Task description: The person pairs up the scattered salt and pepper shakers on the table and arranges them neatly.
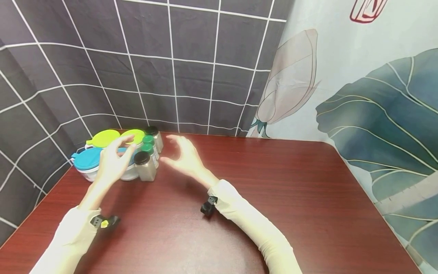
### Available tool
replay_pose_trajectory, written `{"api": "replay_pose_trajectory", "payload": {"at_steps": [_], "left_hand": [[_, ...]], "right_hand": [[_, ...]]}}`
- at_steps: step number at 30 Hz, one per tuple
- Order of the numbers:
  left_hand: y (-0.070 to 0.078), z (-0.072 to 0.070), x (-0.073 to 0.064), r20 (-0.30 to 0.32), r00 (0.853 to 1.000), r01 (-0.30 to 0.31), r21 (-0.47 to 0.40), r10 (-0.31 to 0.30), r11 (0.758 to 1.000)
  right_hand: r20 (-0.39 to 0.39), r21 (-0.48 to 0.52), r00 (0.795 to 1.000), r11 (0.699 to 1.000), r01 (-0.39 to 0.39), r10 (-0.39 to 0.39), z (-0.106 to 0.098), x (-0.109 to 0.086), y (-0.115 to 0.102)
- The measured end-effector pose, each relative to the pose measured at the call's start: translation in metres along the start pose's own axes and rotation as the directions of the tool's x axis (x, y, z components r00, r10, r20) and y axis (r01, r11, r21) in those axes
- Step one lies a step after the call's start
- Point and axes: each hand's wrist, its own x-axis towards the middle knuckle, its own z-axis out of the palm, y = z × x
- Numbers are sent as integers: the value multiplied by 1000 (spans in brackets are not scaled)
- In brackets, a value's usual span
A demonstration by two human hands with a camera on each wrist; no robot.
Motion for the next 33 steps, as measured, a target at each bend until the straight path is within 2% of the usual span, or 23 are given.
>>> {"api": "replay_pose_trajectory", "payload": {"at_steps": [18, 33], "left_hand": [[-12, -13, -7, -8, 997, 78, -34, -78, 996], [-19, -21, -11, -2, 992, 123, -19, -123, 992]], "right_hand": [[34, 120, 999, 993, -18, 14, 15, 2, -6], [47, 91, 999, 996, 1, -5, 26, 2, -9]]}}
